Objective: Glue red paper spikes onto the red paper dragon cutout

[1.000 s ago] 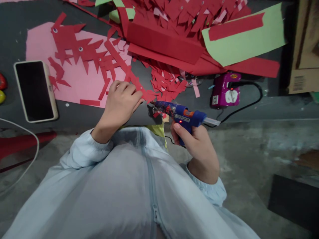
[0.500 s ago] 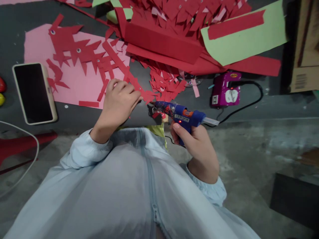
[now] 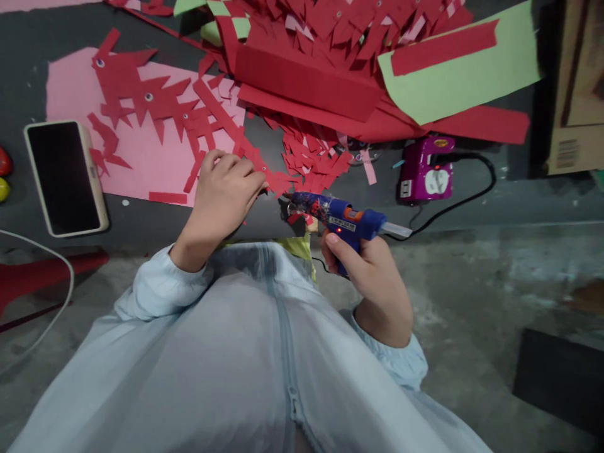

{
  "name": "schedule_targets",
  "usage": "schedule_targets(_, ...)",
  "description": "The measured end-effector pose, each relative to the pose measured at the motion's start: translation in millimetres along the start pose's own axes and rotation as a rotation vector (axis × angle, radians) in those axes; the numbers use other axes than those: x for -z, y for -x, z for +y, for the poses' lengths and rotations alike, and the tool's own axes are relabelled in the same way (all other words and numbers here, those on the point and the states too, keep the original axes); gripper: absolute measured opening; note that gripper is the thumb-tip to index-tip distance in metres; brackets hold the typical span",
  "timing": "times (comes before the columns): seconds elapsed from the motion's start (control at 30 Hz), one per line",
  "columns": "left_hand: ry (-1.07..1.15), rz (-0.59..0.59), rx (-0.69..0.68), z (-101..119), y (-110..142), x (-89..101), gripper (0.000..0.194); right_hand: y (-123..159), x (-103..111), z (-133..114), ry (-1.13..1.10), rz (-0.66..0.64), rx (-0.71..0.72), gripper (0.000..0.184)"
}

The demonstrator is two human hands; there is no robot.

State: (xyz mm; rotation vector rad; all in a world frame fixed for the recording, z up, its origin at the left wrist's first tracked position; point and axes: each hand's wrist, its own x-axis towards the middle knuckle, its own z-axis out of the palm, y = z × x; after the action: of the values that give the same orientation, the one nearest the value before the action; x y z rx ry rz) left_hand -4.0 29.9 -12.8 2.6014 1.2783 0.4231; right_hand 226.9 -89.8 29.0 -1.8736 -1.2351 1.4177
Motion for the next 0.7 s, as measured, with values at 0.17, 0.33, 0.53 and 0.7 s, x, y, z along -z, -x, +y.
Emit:
schedule_targets(0.17,-0.052,-0.02,-0.007,1.6,-0.8,3.3,0.035,0.4,0.0,-1.4,-0.015,0.007,-0.014,0.039)
schedule_targets(0.33,-0.034,-0.003,-0.048,-1.9,0.7,1.2,0.043,0.7,0.0,-1.2,-0.004,0.006,-0.007,0.043)
schedule_targets(0.53,-0.046,0.031,-0.039,-2.3,1.1,-1.9,0.041,0.8,-0.1,-0.6,0.025,-0.003,-0.024,0.048)
schedule_targets(0.7,-0.045,0.007,-0.007,0.0,-0.8,-0.8,0.034,1.6,-0.5,-0.7,0.03,-0.005,-0.009,0.048)
